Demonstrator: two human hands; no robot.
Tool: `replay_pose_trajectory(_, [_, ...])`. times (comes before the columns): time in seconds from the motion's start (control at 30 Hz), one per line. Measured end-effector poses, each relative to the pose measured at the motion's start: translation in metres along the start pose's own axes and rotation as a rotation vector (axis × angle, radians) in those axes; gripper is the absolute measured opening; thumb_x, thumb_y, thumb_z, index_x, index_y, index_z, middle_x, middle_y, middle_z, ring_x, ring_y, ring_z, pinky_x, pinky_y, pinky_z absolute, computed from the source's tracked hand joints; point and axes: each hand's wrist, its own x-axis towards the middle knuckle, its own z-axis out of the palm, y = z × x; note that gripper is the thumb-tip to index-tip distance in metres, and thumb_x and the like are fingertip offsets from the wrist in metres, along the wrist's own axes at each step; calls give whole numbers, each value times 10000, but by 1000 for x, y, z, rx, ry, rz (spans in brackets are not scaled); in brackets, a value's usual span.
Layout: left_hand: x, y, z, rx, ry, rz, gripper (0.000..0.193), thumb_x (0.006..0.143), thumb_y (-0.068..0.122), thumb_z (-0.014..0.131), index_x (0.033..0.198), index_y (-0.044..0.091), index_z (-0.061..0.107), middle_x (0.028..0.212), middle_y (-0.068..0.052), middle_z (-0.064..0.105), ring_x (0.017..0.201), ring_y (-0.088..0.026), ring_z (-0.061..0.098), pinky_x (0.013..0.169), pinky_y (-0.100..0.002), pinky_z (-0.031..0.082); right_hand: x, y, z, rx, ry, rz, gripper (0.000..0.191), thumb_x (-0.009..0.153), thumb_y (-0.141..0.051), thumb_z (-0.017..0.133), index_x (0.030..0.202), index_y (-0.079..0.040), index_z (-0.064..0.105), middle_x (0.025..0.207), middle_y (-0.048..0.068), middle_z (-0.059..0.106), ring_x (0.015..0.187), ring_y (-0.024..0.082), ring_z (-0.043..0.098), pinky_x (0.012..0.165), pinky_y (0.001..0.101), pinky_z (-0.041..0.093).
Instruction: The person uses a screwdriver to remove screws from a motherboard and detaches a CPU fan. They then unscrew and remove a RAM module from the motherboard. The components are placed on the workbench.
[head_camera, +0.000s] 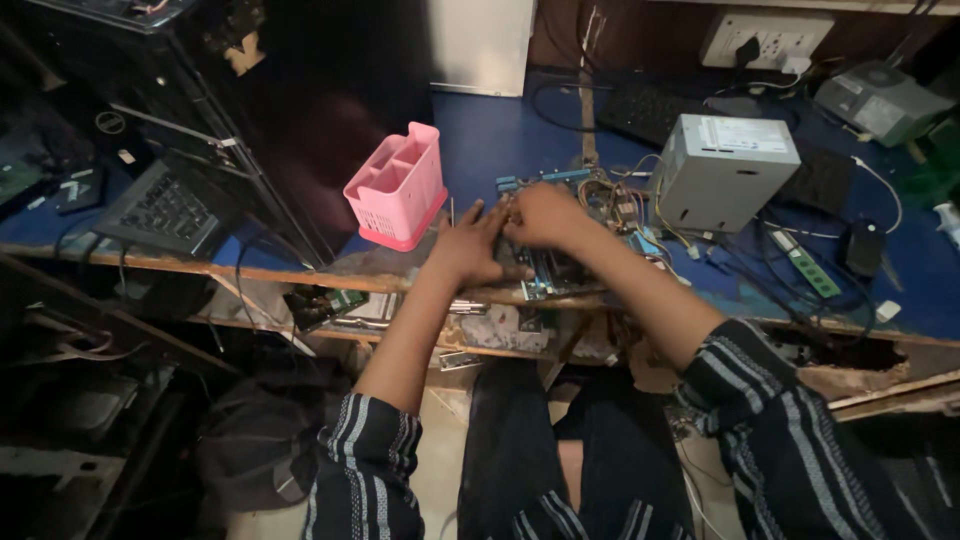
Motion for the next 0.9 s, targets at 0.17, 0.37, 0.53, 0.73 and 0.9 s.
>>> replay_pose_trajectory(0.17, [3, -7, 7, -54, 4, -15, 1257, 583, 873, 671, 1591, 220, 301, 1690, 4, 279, 1551, -323, 225, 1171, -720, 108, -14, -12, -2, -12, 198, 121, 393, 800, -495, 649, 869, -148, 822, 820, 180, 733, 827, 404, 701, 783, 576, 526])
replay_pose_trajectory(0.37, [17, -20, 18, -207, 75, -12, 767, 890, 675, 562, 1539, 291, 424, 1626, 29, 381, 1517, -283, 288, 1168, -709, 85, -15, -4, -1, 22, 104, 262, 404, 803, -504, 639, 814, -142, 816, 829, 173, 738, 830, 395, 710, 834, 541, 547])
replay_pose_trajectory(0.53, [27, -32, 19, -286, 205, 108, 431, 900, 438, 665, 1314, 320, 673, 1531, 78, 531, 1390, -274, 445, 1113, -588, 275, -15, 4, 3, 63, 151, 232, 446, 851, -527, 647, 825, -109, 802, 832, 203, 730, 834, 413, 707, 808, 535, 554])
replay_pose_trajectory(0.73, [39, -37, 20, -344, 262, 179, 456, 825, 418, 781, 1263, 309, 716, 1452, 61, 567, 1255, -306, 471, 1084, -525, 314, -13, 7, 2, 141, 140, 279, 451, 858, -496, 657, 808, -65, 780, 843, 226, 723, 848, 420, 708, 814, 526, 559])
replay_pose_trajectory(0.9, [49, -42, 23, -339, 248, 181, 339, 826, 408, 804, 1141, 282, 783, 1453, 61, 572, 1260, -303, 450, 1077, -522, 282, -13, 9, 0, 168, 140, 270, 429, 836, -486, 674, 817, -71, 784, 847, 226, 723, 845, 425, 707, 811, 530, 559])
